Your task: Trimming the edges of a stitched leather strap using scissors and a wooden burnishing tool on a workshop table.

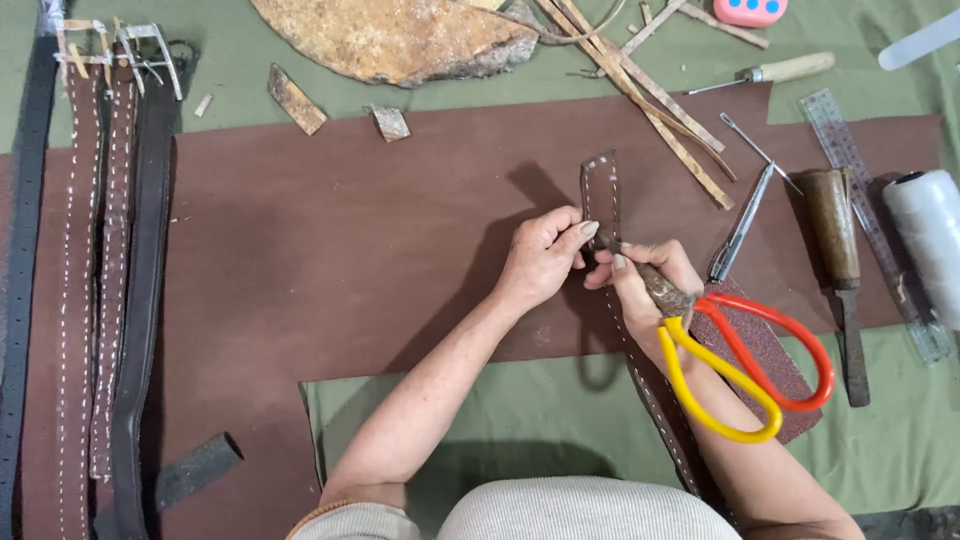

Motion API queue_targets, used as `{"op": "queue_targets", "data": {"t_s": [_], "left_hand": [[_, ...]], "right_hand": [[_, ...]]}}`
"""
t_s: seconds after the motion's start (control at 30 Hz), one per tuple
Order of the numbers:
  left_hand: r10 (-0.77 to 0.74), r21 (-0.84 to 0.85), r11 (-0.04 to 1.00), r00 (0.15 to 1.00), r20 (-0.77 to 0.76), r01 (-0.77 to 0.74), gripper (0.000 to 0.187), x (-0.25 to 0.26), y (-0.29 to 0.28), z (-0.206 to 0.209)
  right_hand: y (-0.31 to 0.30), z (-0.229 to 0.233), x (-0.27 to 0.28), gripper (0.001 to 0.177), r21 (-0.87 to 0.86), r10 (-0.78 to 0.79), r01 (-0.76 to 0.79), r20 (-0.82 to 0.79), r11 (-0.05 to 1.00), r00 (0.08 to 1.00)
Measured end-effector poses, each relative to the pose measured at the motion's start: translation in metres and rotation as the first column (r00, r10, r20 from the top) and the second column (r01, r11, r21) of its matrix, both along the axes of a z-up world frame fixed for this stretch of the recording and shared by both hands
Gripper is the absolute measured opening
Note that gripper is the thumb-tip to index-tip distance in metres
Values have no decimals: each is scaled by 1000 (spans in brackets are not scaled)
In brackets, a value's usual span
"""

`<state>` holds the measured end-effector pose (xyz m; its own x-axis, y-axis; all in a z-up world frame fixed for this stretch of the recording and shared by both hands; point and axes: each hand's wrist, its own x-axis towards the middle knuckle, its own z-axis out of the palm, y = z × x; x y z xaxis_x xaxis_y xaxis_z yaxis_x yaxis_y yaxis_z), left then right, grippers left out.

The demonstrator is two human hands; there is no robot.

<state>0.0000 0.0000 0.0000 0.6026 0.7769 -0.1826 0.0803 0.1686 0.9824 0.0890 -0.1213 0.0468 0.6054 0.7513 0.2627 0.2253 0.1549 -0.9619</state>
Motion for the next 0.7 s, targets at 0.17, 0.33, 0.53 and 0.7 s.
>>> {"op": "queue_targets", "data": {"t_s": [0.17,0.33,0.53,0.7], "left_hand": [[27,-43,999,1000,14,-27,14,1,-3,3],[42,-62,997,999,7,-41,14,3,-3,9],[51,60,997,999,6,-52,13,0,-8,17],[52,224,974,999,-16,-47,13,-1,-8,31]], "right_hand": [[-7,-8,6,10,-71,-17,25,117,997,993],[-5,-11,8,11,-73,-44,56,159,996,986],[-2,-7,8,9,-98,-59,78,184,992,981],[7,-5,-3,4,35,-80,77,78,996,994]]}}
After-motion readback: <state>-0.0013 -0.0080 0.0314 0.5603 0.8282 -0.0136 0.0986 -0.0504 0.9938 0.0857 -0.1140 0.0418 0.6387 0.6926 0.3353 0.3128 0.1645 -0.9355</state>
